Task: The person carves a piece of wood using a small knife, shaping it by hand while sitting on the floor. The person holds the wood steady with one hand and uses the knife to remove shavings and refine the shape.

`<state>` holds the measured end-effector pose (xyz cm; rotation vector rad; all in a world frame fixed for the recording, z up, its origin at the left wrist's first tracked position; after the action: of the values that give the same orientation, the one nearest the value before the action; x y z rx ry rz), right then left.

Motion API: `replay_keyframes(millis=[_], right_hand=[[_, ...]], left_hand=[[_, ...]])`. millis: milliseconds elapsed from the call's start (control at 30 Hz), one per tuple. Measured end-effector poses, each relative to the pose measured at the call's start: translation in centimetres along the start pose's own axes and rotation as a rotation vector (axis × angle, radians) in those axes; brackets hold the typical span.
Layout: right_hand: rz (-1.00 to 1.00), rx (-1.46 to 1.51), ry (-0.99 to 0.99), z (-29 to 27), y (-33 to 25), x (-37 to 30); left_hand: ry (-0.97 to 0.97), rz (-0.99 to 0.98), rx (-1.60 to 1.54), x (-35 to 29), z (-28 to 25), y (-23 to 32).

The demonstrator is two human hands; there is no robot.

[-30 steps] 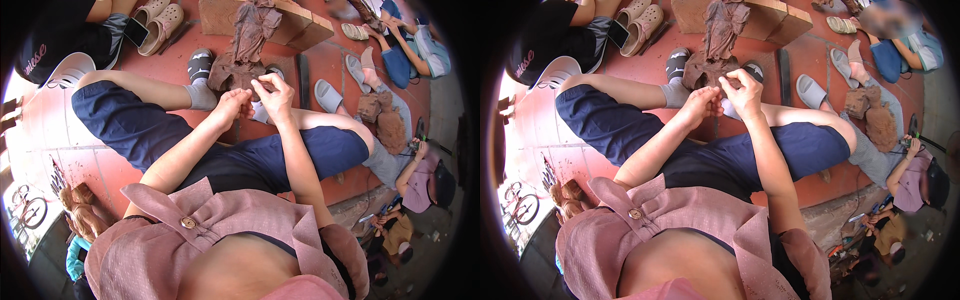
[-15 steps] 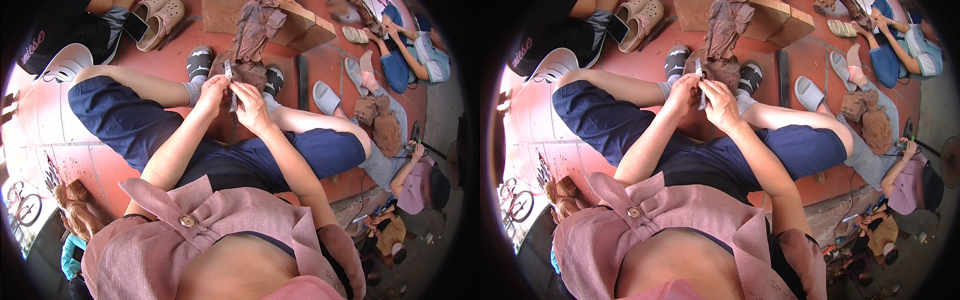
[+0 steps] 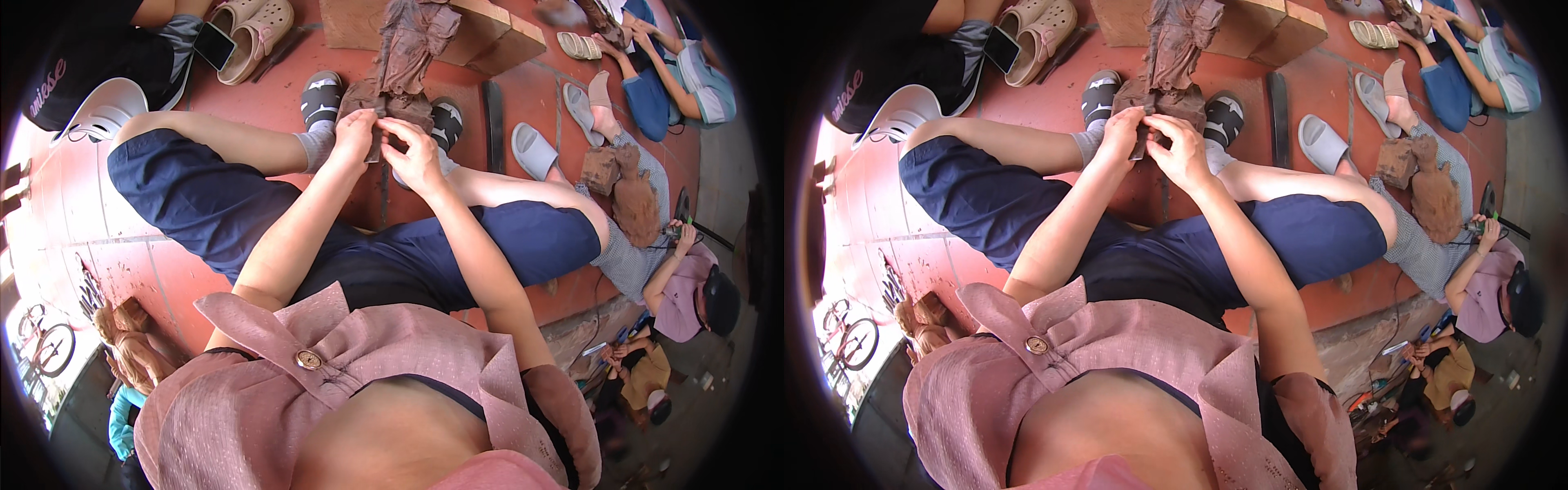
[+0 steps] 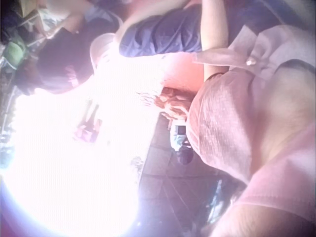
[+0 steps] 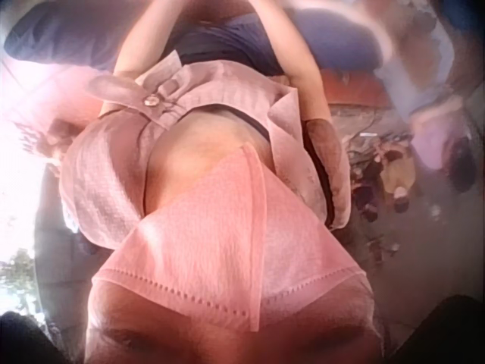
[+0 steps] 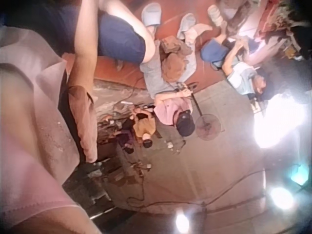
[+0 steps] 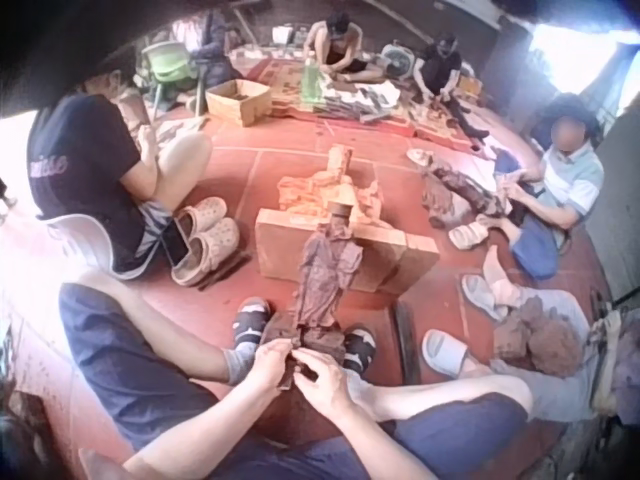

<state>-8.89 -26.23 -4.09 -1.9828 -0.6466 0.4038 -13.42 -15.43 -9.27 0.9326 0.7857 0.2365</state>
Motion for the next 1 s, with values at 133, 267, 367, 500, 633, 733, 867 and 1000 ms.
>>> replay_keyframes(millis=[133,267,367,500,633,733,867,1000], right_hand=[[0.094,0.129,-0.092,0.5,-0.2,0.3],[-0.082,-0.069,0.102,0.0,-0.3,-0.8],[-0.037,-0.042,0.138,-0.2,0.3,-0.2],[-0.056,-0.078,0.113,0.0,-0.1,0.0],[-0.053,-0.105,0.15,-0.5,-0.9,-0.5],[-0.058,-0.126,0.192,-0.7,-1.0,-0.3],[-0.015,-0.119,0.149,-0.3,-0.5,-0.1],[0.038,-0.078,0.079,0.1,0.4,0.1]], left_hand=[[0.026,-0.012,-0.046,0.3,-1.1,-0.6],[-0.041,-0.008,-0.051,0.2,-0.1,-0.2],[-0.118,0.037,-0.019,1.3,0.4,0.0],[-0.054,-0.045,0.015,1.3,-0.6,-0.8],[-0.046,-0.046,0.006,0.9,-0.3,-0.2],[-0.092,0.044,0.098,0.9,0.6,1.2],[-0.089,0.027,0.066,1.7,-0.3,0.1],[-0.074,-0.026,0.157,1.0,-0.5,0.1]])
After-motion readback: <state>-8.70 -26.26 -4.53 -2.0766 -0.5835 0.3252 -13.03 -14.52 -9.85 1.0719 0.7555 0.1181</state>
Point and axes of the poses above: each hand's wrist, its own x-axis towards the middle knuckle, its own z-axis out of the palm, y = z × x, the point moved 6 cm from there along x, towards the middle knuckle, and after that the axes turned 11 degrees about z, right-handed, at the moved point
